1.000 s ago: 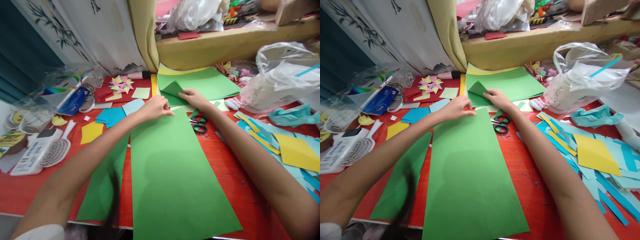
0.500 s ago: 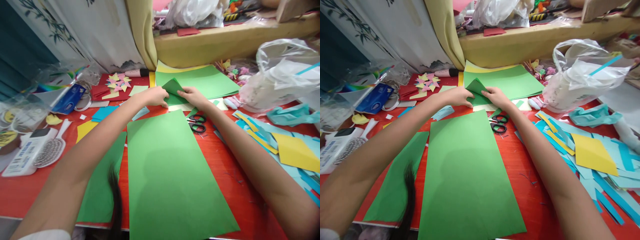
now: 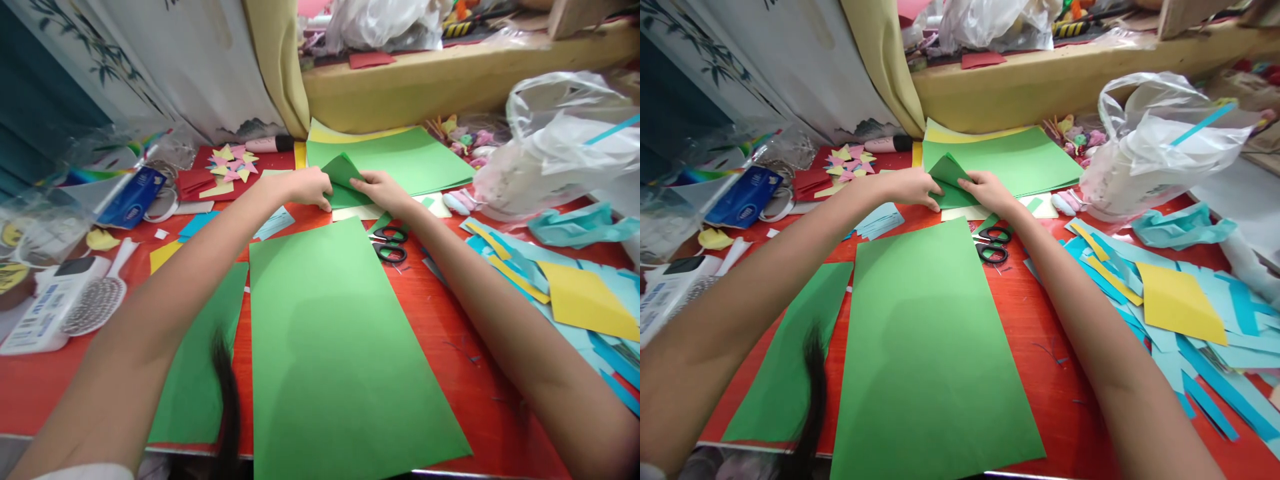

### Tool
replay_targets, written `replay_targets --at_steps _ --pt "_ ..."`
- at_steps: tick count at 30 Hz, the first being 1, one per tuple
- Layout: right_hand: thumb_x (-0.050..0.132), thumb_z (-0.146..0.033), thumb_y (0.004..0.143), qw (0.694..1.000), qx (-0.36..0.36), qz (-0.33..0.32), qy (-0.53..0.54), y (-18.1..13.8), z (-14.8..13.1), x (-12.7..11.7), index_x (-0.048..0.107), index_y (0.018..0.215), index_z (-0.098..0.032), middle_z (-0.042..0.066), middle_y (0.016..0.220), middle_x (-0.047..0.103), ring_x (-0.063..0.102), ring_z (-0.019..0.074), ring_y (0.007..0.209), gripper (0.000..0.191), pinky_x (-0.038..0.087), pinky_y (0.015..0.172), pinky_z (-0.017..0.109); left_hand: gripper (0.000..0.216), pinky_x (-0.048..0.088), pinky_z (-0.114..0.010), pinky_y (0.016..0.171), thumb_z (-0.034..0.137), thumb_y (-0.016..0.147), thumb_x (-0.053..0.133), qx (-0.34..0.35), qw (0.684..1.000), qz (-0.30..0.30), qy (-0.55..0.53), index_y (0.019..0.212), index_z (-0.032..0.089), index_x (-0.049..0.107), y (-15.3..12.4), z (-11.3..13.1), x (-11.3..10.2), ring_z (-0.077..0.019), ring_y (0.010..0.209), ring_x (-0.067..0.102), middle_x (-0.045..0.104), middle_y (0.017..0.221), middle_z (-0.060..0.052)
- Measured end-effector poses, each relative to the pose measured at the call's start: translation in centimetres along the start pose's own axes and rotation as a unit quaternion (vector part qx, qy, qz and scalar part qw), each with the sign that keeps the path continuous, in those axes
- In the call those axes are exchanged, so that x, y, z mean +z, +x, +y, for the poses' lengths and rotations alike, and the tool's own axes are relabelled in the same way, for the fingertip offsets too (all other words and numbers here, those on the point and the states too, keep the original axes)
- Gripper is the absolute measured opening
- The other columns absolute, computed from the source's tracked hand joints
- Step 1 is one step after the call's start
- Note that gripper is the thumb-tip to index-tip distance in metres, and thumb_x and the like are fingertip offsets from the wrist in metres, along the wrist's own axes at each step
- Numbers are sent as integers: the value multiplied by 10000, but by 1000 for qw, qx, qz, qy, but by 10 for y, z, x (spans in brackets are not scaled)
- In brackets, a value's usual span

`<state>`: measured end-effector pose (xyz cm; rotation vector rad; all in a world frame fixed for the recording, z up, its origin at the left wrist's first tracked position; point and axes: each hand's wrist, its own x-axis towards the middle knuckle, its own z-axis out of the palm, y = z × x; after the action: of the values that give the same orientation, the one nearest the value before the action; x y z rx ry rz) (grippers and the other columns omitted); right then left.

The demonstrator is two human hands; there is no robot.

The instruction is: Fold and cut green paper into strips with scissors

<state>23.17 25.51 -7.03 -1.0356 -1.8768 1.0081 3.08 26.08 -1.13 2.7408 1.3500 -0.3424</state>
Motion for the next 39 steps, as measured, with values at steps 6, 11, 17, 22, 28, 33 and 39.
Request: replay_targets --at_steps 6,11,17,22,28,33,39 --pt "553 -550 791 999 -16 -25 21 2 4 -1 632 815 -165 19 782 617 531 182 740 393 433 713 307 502 380 -271 674 558 707 559 -13 999 -45 24 1115 277 643 -4 5 -7 -195 839 581 661 849 -13" --pt "554 -520 803 999 -14 -24 29 0 1 0 618 794 -164 12 757 600 514 168 713 361 416 693 291 482 382 -273 655 521 730 541 -8 999 -40 31 1115 251 643 -12 16 -12 -198 832 581 666 919 -35" --pt "555 -502 811 999 -11 -22 25 0 0 0 613 768 -160 9 742 594 508 164 712 349 409 687 285 423 395 -286 681 484 735 551 -8 999 -38 32 1068 247 664 -7 12 -8 -210 839 589 665 882 -37" --pt "548 -500 815 1000 -12 -13 12 0 -1 0 621 786 -156 14 752 597 507 167 724 352 413 680 283 573 397 -301 843 431 672 654 15 999 -2 -31 1217 276 567 -4 3 0 -249 1060 539 613 1169 -35" --pt "553 -507 813 1000 -15 -14 14 1 1 0 630 803 -165 13 756 603 520 182 755 350 432 712 301 548 375 -311 963 329 706 652 45 987 51 -145 1241 279 550 -11 -3 14 -239 1184 491 547 1305 -2" --pt "567 -495 810 999 -13 -4 31 2 6 0 632 803 -171 15 771 614 536 192 776 331 439 749 318 542 317 -311 1051 312 739 627 52 966 109 -227 1263 207 537 -16 -5 30 -213 1249 448 511 1347 -41" --pt "556 -508 811 999 -11 -13 35 2 6 0 643 827 -173 18 797 627 548 201 808 347 445 774 329 519 314 -344 1067 302 730 638 37 956 126 -261 1232 195 560 -16 -5 34 -212 1250 451 514 1343 -49"
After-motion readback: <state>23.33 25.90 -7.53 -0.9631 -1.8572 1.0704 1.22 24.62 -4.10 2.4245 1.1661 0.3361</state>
